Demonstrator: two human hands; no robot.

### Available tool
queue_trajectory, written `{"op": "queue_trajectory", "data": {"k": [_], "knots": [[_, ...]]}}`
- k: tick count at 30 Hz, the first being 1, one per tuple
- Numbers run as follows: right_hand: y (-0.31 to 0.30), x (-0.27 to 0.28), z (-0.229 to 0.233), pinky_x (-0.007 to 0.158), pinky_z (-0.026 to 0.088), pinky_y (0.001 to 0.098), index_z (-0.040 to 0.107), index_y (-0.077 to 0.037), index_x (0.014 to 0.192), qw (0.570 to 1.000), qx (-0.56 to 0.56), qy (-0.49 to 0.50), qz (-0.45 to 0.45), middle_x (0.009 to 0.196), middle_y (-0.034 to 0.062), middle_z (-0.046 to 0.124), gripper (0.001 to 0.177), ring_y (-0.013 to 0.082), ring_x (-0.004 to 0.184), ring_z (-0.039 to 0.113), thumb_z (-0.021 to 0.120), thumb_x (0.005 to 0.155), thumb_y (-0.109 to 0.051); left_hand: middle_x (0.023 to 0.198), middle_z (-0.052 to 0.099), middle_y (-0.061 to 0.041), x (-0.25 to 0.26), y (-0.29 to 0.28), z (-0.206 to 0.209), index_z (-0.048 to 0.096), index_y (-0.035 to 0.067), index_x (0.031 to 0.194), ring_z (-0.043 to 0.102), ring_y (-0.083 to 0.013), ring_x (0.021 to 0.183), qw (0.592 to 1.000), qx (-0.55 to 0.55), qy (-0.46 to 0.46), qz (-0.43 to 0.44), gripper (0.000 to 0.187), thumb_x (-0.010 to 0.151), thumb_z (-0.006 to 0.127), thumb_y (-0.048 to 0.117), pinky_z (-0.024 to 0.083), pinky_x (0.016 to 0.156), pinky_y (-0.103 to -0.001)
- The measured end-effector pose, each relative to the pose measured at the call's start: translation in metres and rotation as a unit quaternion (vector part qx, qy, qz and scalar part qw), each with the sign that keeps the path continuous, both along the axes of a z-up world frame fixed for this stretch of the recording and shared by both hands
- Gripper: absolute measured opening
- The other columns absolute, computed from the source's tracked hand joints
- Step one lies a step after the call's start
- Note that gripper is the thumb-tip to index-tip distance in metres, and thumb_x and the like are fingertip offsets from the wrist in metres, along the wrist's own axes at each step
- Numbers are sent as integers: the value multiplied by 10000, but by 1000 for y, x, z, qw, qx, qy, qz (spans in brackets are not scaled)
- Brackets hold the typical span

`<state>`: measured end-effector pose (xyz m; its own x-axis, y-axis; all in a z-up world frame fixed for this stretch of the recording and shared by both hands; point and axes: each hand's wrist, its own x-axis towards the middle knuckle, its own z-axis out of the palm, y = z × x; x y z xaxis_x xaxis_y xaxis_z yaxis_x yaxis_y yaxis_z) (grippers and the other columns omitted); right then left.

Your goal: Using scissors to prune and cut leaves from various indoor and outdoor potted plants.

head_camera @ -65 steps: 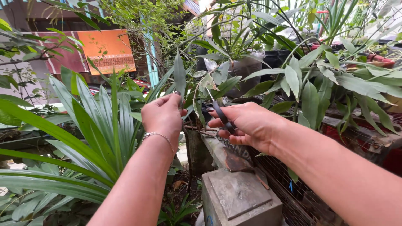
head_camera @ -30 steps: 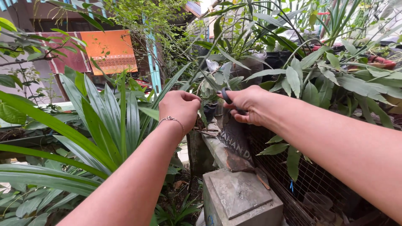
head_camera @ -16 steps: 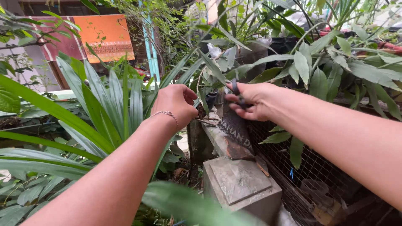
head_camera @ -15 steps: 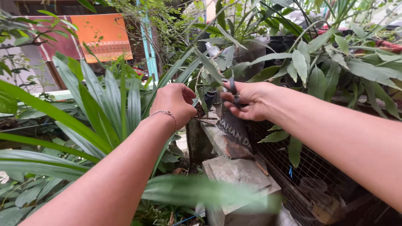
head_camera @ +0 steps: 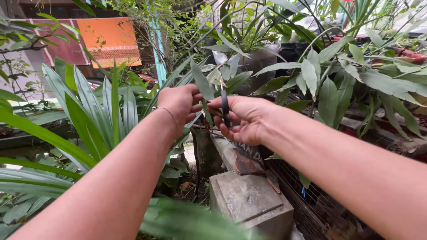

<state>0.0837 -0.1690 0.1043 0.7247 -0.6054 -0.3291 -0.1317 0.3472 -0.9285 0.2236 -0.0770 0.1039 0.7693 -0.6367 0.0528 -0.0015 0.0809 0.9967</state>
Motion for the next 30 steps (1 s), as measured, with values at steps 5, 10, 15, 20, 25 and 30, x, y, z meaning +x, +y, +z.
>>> {"op": "queue_trajectory", "data": {"k": [5, 10, 15, 20, 25, 30], "knots": [[-20, -1, -2, 554, 534, 220, 760, -139, 807, 999, -21, 17, 21, 755, -31, 683, 146, 88, 675, 623, 806, 839, -274, 959, 813, -33, -21, -5, 9, 782, 99, 1021, 680, -163, 734, 997, -18, 30, 64, 406, 942, 545, 419, 475, 632, -319], [-20, -15, 3, 551, 526, 220, 735, -123, 860, 997, -77, 30, 0, 775, -18, 673, 120, 103, 675, 652, 801, 871, -223, 861, 806, -52, -18, -22, -2, 829, 86, 965, 765, -167, 741, 982, -9, -110, 153, 263, 763, 769, 242, 619, 735, -334], [-49, -44, 27, 516, 441, 228, 813, -108, 1013, 923, -375, 59, -61, 872, 32, 796, 164, 107, 642, 603, 735, 898, -196, 878, 800, -47, -20, -20, -4, 836, 163, 966, 756, -180, 808, 960, 67, -137, 234, 232, 765, 802, 273, 574, 848, -331], [-132, -52, 72, 725, 555, 354, 771, -222, 1211, 720, -658, 207, -80, 995, 64, 755, 381, 167, 783, 675, 818, 851, -336, 918, 792, -51, -13, -30, -8, 835, 174, 953, 745, -202, 862, 943, 98, -193, 254, 240, 760, 805, 315, 552, 887, -338], [-208, -33, 98, 838, 550, 393, 719, -214, 1320, 483, -850, 209, -20, 1035, 144, 759, 585, 255, 873, 699, 885, 786, -387, 913, 774, -66, -6, -58, -2, 843, 173, 931, 717, -205, 810, 929, 140, -249, 235, 259, 775, 773, 367, 548, 852, -361], [-194, -14, 112, 663, 504, 346, 821, -237, 1217, 708, -645, 283, 40, 978, 57, 770, 324, 202, 795, 608, 783, 916, -349, 700, 645, -9, -25, -83, 26, 727, 129, 920, 588, -155, 558, 920, 362, -73, -133, 731, 942, 364, 763, 441, 550, -343]]}}
